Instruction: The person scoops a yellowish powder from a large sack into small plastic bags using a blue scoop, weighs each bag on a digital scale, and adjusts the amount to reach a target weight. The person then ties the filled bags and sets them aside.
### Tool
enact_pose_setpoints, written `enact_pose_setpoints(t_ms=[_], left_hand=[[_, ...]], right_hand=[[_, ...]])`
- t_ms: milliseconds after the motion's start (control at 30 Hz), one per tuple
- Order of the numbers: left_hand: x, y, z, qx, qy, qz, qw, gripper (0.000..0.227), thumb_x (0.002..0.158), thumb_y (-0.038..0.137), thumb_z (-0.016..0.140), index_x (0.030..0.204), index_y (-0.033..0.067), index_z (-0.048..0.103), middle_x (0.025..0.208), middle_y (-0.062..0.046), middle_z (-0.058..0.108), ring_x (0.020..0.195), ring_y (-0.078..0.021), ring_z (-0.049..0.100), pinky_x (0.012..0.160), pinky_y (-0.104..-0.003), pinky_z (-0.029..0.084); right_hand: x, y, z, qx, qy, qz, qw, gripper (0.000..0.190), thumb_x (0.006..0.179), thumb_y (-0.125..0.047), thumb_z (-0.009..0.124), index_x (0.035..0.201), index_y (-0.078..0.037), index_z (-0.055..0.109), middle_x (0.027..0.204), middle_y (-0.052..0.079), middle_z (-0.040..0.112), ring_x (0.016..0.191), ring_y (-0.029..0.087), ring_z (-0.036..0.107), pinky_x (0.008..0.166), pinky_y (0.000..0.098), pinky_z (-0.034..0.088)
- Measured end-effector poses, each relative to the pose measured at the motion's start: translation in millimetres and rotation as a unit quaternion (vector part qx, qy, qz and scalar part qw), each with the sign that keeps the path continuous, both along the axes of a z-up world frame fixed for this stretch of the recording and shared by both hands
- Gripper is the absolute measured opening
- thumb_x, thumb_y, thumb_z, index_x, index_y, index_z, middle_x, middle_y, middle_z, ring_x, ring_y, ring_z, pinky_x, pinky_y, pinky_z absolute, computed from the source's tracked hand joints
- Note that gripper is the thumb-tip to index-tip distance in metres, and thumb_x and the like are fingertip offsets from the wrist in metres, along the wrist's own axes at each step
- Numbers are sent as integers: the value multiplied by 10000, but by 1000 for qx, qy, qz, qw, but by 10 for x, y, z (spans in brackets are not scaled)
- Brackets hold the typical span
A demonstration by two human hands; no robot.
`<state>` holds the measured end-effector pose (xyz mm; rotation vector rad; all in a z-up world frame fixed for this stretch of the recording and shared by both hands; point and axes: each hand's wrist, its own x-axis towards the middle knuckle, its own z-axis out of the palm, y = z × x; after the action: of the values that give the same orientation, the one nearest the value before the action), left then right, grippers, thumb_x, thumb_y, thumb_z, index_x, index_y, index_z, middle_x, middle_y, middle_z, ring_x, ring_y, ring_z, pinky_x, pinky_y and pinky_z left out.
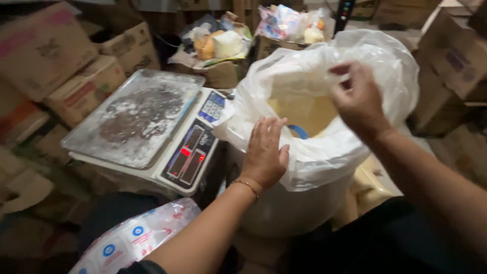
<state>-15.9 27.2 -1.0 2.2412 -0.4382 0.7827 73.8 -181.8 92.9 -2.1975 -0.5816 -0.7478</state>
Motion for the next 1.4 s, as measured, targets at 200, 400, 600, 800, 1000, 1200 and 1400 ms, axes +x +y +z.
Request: enact_pose_setpoints(t_ms=[200, 400, 600, 800, 1000, 1200, 1400], left_hand=[[-111, 274, 4, -19, -8, 26, 999, 619, 850, 97, 686, 1434, 73, 480, 1445, -221, 462, 1447, -459, 351, 1214, -507, 277], [-149, 552, 11, -18, -24, 80, 996, 602, 848, 92, 682, 1418, 72, 487, 1414, -221, 476, 1429, -450, 375, 1216, -519, 283], [-195, 993, 138, -16, -56, 121, 991, 560, 843, 112, 693, 1377, 63, 532, 1360, -238, 488, 1335, -441, 449, 1162, -492, 348], [-531, 1956, 247, -38, -81, 201, 976, 498, 862, 77, 678, 1348, 58, 573, 1338, -192, 538, 1281, -393, 522, 1136, -455, 403], [-1040, 2310, 162, -45, -54, 240, 968, 453, 855, 50, 646, 1304, 94, 604, 1306, -179, 582, 1257, -383, 554, 1105, -434, 439], [-1255, 2332, 83, -32, -37, 247, 968, 394, 882, 71, 664, 1271, 109, 621, 1298, -175, 588, 1263, -385, 562, 1099, -433, 447], [-1324, 2236, 35, -45, -28, 234, 971, 399, 868, 67, 665, 1264, 108, 632, 1282, -172, 595, 1236, -374, 578, 1086, -424, 458]], right_hand=[[154, 525, -158, -55, 129, 98, 985, 340, 894, -116, 612, 1224, -35, 638, 1210, 160, 612, 957, 259, 695, 820, 383, 554], [606, 966, -212, -107, 125, 181, 970, 367, 893, -99, 641, 1251, -17, 643, 1244, 165, 649, 1013, 255, 702, 857, 358, 569], [558, 1610, -223, -76, 216, 243, 943, 323, 898, -111, 654, 1212, -38, 643, 1064, 62, 701, 852, 172, 681, 732, 322, 552], [-102, 2093, -914, -31, 508, 389, 768, 208, 928, -170, 652, 1078, -44, 722, 829, 25, 694, 699, 118, 607, 602, 275, 480], [-620, 2458, -1675, -113, 624, 428, 644, 227, 893, -126, 623, 1056, -38, 755, 897, 18, 768, 745, 116, 656, 612, 259, 510], [-1029, 2621, -2014, -22, 717, 320, 619, 195, 915, -175, 687, 1066, -52, 675, 796, 39, 640, 663, 146, 562, 547, 279, 419], [-1299, 2745, -2048, -24, 734, 310, 604, 302, 882, -167, 698, 1139, -8, 680, 832, 59, 695, 679, 149, 633, 566, 288, 499]])
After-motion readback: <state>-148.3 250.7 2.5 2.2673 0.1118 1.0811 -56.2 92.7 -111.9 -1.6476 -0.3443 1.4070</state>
